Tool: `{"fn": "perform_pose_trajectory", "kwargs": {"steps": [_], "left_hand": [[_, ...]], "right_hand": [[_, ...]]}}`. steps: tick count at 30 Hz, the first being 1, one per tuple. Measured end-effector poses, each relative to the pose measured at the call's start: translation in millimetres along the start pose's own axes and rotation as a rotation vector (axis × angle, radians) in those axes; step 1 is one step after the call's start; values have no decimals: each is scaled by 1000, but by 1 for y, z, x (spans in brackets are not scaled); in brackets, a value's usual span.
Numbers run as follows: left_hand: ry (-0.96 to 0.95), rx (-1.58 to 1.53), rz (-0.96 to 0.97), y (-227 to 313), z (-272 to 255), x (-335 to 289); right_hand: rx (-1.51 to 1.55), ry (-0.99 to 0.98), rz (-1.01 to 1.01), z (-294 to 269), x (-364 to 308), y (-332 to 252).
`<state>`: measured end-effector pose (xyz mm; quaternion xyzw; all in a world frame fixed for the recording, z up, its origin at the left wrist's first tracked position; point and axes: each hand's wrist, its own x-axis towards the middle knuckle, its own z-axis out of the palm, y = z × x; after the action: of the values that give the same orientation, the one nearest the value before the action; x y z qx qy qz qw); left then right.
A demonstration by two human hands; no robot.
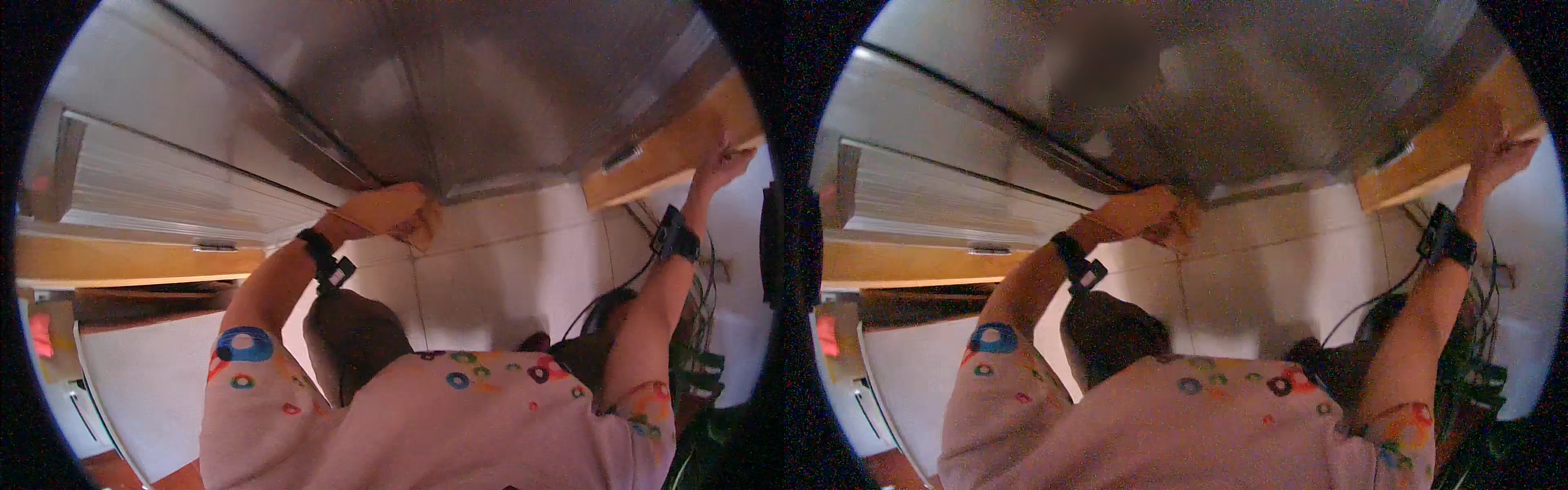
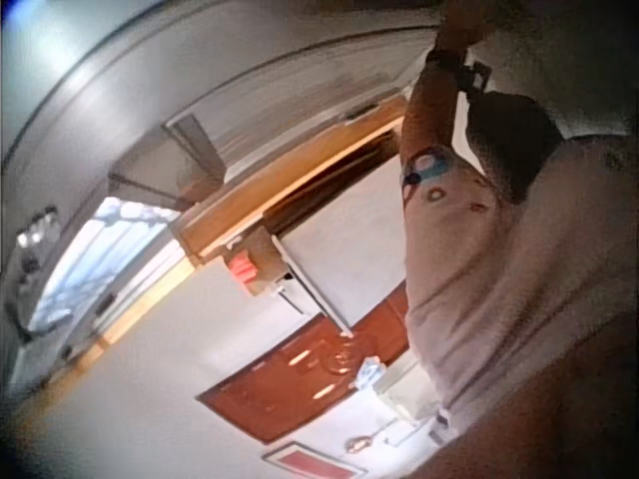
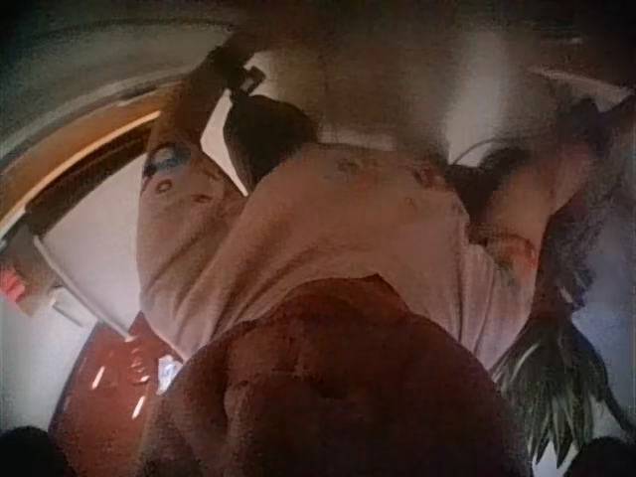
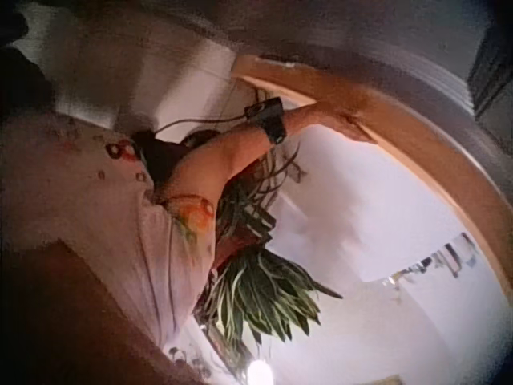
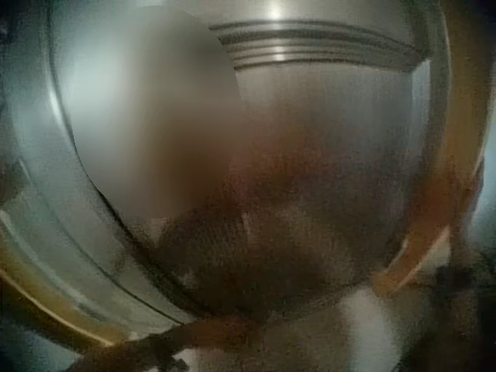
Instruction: Wiping down a metallic door and window frame with a dry cloth.
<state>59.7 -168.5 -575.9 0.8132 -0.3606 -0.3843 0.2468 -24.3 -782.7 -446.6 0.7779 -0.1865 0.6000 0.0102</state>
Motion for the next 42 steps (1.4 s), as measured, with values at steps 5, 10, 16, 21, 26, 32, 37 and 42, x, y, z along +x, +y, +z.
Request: {"fn": "perform_pose_trajectory", "kwargs": {"steps": [5, 10, 16, 21, 26, 32, 37, 42], "left_hand": [[496, 359, 461, -2, 0, -14], [804, 398, 339, 101, -50, -70], [1273, 472, 400, 123, -113, -127], [1645, 1076, 696, 182, -191, -164], [1942, 1139, 704, 180, -213, -176], [1952, 753, 282, 115, -123, -147], [1726, -418, 470, -55, -44, -111], [1267, 196, 171, -69, 2, -125]], "right_hand": [[83, 164, -328, 5, -8, 15], [277, 66, -21, 28, -39, 53], [342, 175, 24, 29, -38, 12], [439, 90, 115, 21, -40, 36], [490, 12, 186, 11, -32, -1], [763, 18, 257, 4, -27, 11], [449, -39, 152, 9, -33, 6], [484, -100, 148, -2, -29, 10]]}}
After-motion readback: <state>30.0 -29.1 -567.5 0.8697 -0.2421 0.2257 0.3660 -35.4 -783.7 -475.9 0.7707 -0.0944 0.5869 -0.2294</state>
